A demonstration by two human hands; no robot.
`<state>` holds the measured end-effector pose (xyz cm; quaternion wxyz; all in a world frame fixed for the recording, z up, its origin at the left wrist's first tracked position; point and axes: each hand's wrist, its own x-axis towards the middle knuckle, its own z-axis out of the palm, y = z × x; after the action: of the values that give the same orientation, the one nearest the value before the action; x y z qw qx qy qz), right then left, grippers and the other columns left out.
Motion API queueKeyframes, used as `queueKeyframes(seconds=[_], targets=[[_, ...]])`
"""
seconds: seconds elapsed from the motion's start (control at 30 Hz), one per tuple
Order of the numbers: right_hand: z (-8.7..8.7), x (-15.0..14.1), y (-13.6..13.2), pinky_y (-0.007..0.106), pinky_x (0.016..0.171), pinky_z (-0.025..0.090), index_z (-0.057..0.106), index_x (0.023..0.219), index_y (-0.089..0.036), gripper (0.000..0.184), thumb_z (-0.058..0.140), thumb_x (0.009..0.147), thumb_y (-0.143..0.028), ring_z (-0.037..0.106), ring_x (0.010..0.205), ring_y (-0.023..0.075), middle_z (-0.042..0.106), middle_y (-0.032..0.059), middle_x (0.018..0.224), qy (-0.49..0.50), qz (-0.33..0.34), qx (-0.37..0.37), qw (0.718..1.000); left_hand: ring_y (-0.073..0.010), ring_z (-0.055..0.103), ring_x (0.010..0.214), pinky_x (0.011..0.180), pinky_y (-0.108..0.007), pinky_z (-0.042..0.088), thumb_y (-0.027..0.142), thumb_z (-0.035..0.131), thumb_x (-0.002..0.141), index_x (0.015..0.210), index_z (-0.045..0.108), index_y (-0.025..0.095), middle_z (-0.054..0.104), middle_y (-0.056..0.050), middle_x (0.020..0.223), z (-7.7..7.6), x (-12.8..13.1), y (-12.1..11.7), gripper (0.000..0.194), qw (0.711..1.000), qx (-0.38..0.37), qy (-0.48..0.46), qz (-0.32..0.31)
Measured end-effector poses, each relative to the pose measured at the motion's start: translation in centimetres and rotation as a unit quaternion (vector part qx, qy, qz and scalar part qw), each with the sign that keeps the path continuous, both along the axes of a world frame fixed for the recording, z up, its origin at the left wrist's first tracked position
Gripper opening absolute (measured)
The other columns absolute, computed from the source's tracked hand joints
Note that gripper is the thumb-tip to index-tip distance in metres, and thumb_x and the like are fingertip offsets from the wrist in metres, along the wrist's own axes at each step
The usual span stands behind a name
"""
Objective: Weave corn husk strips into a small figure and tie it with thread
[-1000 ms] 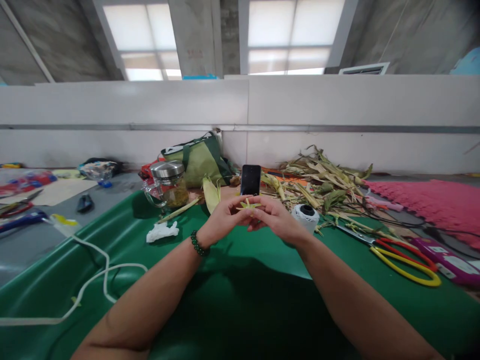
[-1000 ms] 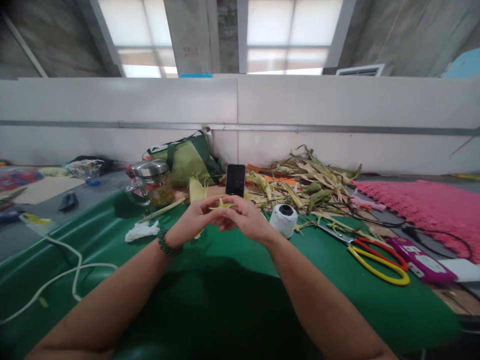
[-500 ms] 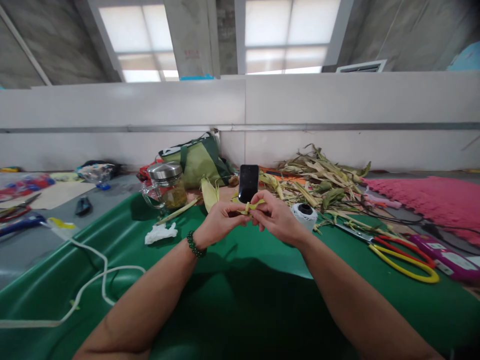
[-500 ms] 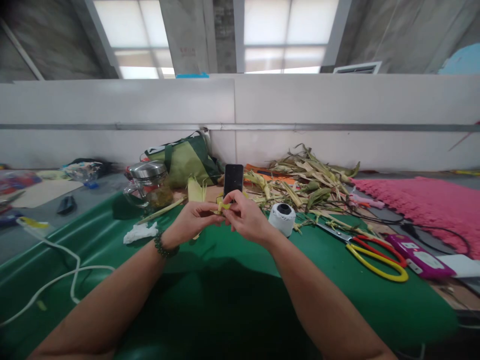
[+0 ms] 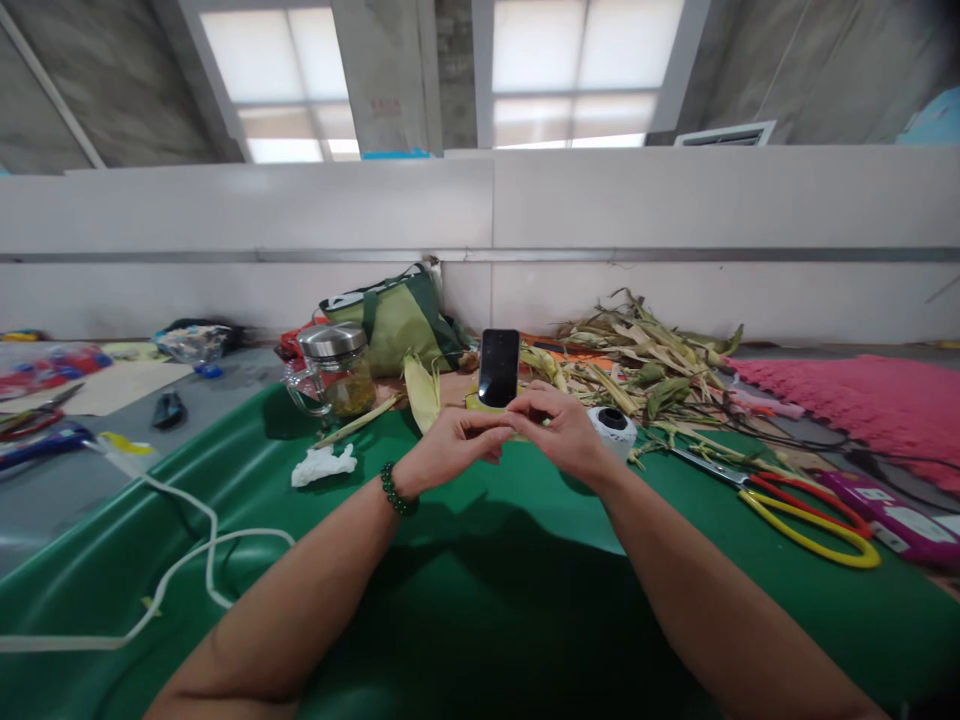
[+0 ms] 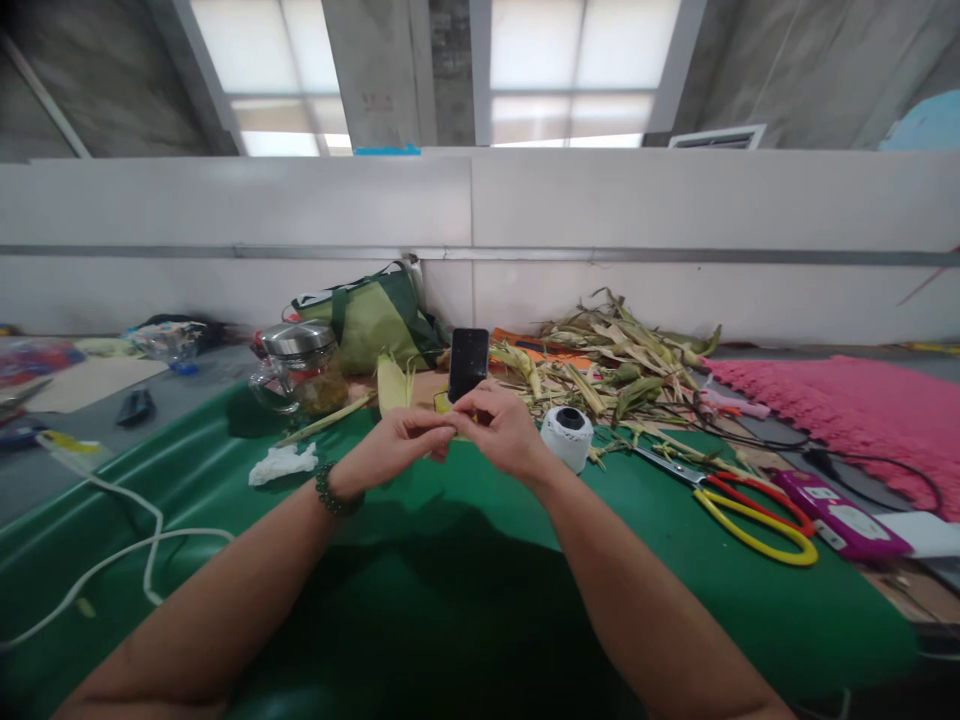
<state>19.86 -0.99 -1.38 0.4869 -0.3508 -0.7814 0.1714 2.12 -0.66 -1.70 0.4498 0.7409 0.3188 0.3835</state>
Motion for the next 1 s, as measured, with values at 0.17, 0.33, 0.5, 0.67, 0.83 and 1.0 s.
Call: queueKeyframes(seconds=[0.17, 0.33, 0.5, 0.67, 0.83, 1.0], targets=[[0.6, 0.2, -0.9, 0.028, 0.059, 0.040, 0.063, 0.063, -0.019, 0.019, 0.060, 0.080, -0.027, 0.049, 0.062, 0.0139, 0.055, 0.0016, 0.063, 0.050, -0.015, 0.027, 0.998, -0.0115, 0.053, 0.056, 0.053, -0.022, 0.044, 0.040, 0.070, 0.072, 0.078, 0.075, 0.014, 0.066, -0.003, 0.064, 0.0, 0.3, -0.5, 0.027, 1.000, 0.022, 0.016, 0.007], [1.0, 0.7, -0.8, 0.028, 0.059, 0.040, 0.062, 0.065, -0.019, 0.018, 0.061, 0.079, -0.029, 0.049, 0.062, 0.0139, 0.055, 0.0012, 0.063, 0.103, -0.048, 0.021, 0.993, -0.0112, 0.050, 0.054, 0.052, -0.022, 0.041, 0.040, 0.065, 0.076, 0.071, 0.073, 0.013, 0.061, -0.003, 0.057, -0.2, 0.5, -0.4, 0.029, 0.998, 0.054, 0.026, 0.036], [0.6, 0.3, -0.1, 0.025, 0.052, 0.038, 0.063, 0.080, -0.019, 0.022, 0.064, 0.075, -0.040, 0.048, 0.056, 0.0113, 0.057, -0.0004, 0.064, 0.088, 0.025, -0.110, 0.990, -0.0127, 0.056, 0.058, 0.056, -0.024, 0.046, 0.035, 0.069, 0.071, 0.086, 0.073, 0.013, 0.070, -0.005, 0.072, -0.5, 0.4, 0.3, 0.027, 0.998, 0.036, -0.005, 0.048], [0.3, -0.3, -0.4, 0.024, 0.050, 0.038, 0.063, 0.073, -0.018, 0.020, 0.067, 0.072, -0.038, 0.048, 0.054, 0.0102, 0.061, -0.0001, 0.064, 0.056, 0.064, -0.129, 0.988, -0.0163, 0.062, 0.069, 0.064, -0.026, 0.049, 0.028, 0.069, 0.071, 0.077, 0.071, 0.014, 0.071, -0.005, 0.074, -0.3, 0.4, -0.1, 0.015, 0.993, 0.084, 0.019, 0.077], [-0.1, -0.2, 0.2, 0.025, 0.052, 0.045, 0.061, 0.069, -0.019, 0.026, 0.069, 0.070, -0.044, 0.054, 0.052, 0.0113, 0.062, -0.0005, 0.058, 0.162, 0.018, -0.158, 0.974, -0.0131, 0.062, 0.063, 0.063, -0.025, 0.051, 0.024, 0.078, 0.062, 0.126, 0.052, 0.014, 0.067, 0.000, 0.070, -0.3, 0.2, 0.2, 0.070, 0.994, -0.023, -0.089, 0.060], [-0.3, -0.2, 0.5, 0.029, 0.062, 0.053, 0.062, 0.069, -0.020, 0.029, 0.076, 0.061, -0.044, 0.062, 0.060, 0.0138, 0.067, 0.0007, 0.064, 0.231, 0.042, -0.212, 0.949, -0.0129, 0.061, 0.067, 0.067, -0.026, 0.051, 0.042, 0.073, 0.070, 0.102, 0.066, 0.014, 0.065, -0.001, 0.070, -0.1, 0.2, 0.0, 0.043, 0.988, -0.102, -0.100, 0.052]])
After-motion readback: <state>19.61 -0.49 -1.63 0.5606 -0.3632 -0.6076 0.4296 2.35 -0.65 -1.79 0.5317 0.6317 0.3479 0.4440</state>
